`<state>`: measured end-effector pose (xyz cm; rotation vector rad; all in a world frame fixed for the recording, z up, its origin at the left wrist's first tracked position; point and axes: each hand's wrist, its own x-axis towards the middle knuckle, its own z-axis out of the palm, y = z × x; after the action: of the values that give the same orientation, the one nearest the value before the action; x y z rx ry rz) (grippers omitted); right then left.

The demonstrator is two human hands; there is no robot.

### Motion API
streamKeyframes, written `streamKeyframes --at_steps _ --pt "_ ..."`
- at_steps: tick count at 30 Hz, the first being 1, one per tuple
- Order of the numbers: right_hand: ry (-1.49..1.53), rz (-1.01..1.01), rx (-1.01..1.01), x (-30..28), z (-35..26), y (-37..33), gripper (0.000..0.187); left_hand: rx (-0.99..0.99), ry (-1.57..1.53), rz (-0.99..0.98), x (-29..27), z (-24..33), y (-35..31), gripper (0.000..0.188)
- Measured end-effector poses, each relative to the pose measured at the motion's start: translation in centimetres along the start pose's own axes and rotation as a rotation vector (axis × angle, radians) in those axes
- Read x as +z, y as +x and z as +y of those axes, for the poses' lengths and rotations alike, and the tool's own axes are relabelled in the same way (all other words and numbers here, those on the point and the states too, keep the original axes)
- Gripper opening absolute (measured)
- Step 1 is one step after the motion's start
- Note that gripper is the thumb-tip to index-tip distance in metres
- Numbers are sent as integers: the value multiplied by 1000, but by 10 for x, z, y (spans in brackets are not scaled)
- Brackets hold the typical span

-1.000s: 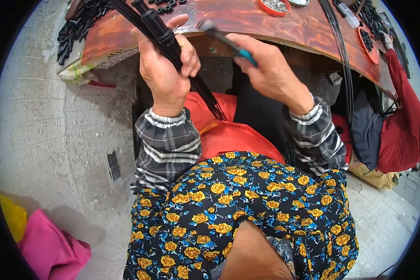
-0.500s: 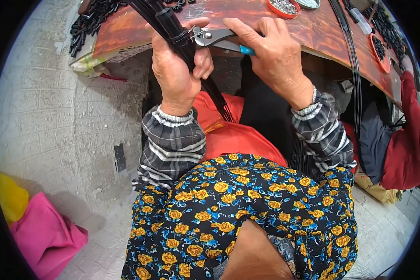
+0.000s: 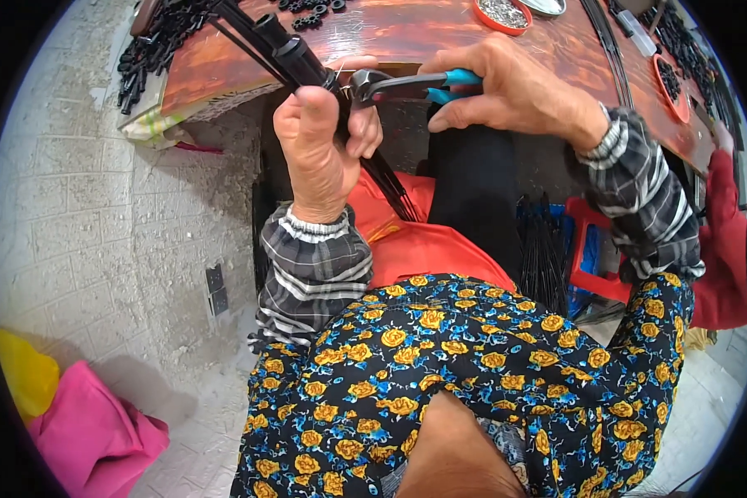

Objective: Assembling hair extension bundles by attaching plastic components and trimming them with pliers.

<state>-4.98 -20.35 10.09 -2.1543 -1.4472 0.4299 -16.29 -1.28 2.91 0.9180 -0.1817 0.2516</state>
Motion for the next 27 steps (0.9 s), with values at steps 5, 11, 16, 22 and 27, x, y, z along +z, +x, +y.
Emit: streamKeyframes --at_steps 5,11,16,22,27 --pt "74 40 124 8 -3 -7 29 -142 22 125 22 15 5 101" --pt "25 138 -81 2 3 -8 26 -227 36 185 30 14 9 99" --pt "-270 184 40 3 -9 -14 27 -206 123 141 29 11 10 96" --pt "-305 253 -191 -9 9 -10 39 -175 128 135 32 10 8 102" --pt "720 -727 377 -28 12 -4 48 -11 -35 20 37 -2 8 80"
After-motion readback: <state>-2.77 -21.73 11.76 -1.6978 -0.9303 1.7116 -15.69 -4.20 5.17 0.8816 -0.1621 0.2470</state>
